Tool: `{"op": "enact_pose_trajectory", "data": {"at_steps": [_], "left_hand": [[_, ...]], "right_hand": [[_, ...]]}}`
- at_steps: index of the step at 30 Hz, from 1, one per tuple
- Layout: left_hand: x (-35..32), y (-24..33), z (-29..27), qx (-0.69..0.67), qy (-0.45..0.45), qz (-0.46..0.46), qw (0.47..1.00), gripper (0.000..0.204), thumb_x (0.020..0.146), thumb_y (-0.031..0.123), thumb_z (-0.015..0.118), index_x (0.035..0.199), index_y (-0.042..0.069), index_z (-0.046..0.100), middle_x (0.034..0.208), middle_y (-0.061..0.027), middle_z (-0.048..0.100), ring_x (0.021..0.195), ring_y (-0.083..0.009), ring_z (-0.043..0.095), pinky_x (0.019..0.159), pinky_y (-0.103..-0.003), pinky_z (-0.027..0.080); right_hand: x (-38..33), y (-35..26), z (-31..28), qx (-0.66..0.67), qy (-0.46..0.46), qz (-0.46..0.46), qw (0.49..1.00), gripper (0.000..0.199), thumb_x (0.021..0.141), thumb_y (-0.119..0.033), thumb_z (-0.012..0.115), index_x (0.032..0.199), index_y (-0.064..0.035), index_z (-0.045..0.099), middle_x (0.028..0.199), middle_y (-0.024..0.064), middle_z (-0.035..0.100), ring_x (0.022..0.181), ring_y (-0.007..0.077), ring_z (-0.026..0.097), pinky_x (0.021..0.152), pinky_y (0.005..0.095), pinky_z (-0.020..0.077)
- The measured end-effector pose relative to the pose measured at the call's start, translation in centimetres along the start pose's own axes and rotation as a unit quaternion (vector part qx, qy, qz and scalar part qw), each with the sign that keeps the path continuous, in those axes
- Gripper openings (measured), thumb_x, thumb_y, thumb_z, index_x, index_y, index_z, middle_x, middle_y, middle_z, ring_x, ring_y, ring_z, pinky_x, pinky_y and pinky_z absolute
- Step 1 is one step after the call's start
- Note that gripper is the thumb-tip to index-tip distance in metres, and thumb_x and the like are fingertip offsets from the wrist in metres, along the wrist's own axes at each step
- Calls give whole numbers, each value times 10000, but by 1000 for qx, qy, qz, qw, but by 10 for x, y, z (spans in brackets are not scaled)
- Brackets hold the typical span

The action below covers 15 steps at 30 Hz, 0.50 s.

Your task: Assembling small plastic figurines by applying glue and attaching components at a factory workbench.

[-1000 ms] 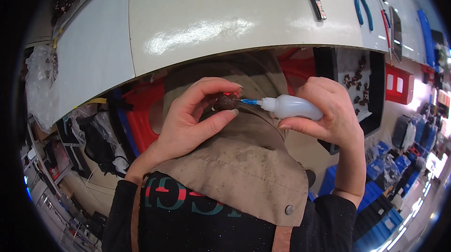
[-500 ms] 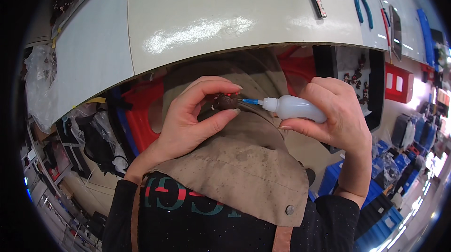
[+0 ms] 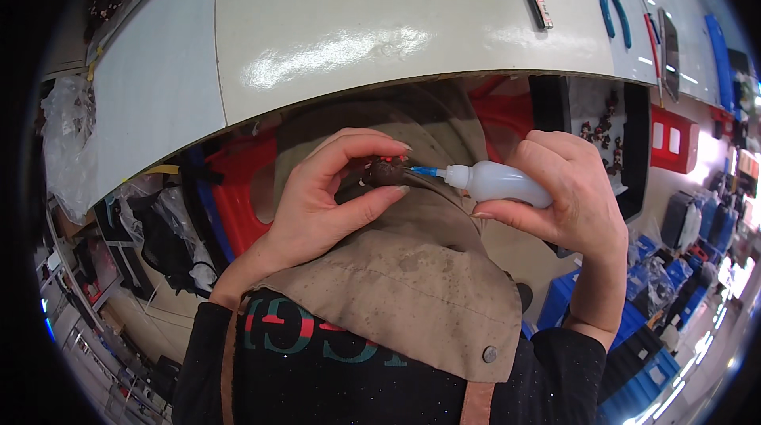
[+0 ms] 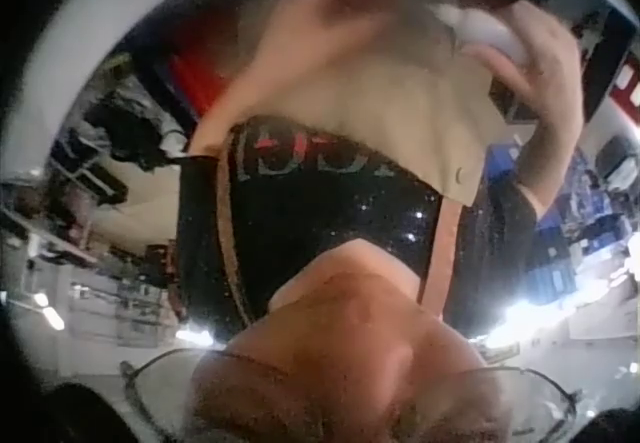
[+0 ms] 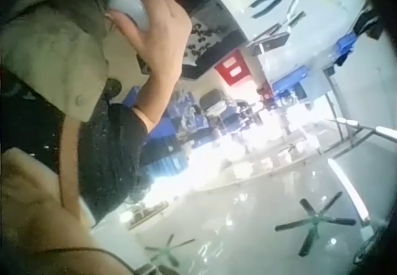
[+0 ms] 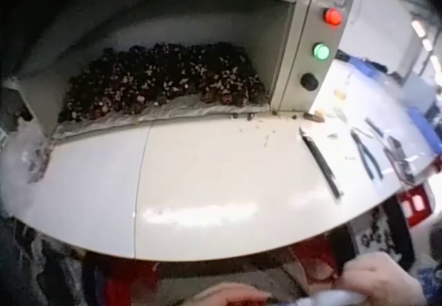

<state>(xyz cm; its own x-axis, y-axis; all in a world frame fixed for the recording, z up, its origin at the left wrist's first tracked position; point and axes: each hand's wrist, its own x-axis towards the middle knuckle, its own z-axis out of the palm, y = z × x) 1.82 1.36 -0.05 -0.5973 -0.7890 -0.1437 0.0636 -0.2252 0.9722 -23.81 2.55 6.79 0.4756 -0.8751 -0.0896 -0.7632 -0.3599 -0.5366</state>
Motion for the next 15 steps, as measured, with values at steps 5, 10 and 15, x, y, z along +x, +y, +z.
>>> {"op": "enact_pose_trajectory", "data": {"at_steps": [5, 10, 15], "left_hand": [[-1, 0, 2, -7, -1, -11, 1000, 369, 781, -50, 647, 1131, 25, 556, 1132, -74, 514, 1050, -151, 523, 906, -270, 438], [-2, 0, 4, -20, -3, -25, 999, 382, 787, -52, 642, 1148, 23, 545, 1130, -70, 518, 1064, -149, 523, 919, -272, 436], [-2, -2, 5, -20, -8, -30, 999, 393, 798, -47, 638, 1171, 20, 535, 1129, -69, 517, 1062, -143, 528, 921, -272, 438]], "right_hand": [[-2, 0, 1, 0, 4, -1, 1000, 439, 622, -410, 780, 733, -56, 545, 633, 68, 479, 564, 248, 510, 494, 333, 368], [-4, 0, 0, -2, 2, -1, 1000, 438, 620, -409, 781, 732, -57, 545, 632, 65, 478, 564, 243, 509, 492, 333, 364], [-6, 1, 1, 0, 6, -2, 1000, 438, 619, -409, 783, 731, -58, 546, 632, 68, 475, 564, 241, 506, 494, 332, 363]]}}
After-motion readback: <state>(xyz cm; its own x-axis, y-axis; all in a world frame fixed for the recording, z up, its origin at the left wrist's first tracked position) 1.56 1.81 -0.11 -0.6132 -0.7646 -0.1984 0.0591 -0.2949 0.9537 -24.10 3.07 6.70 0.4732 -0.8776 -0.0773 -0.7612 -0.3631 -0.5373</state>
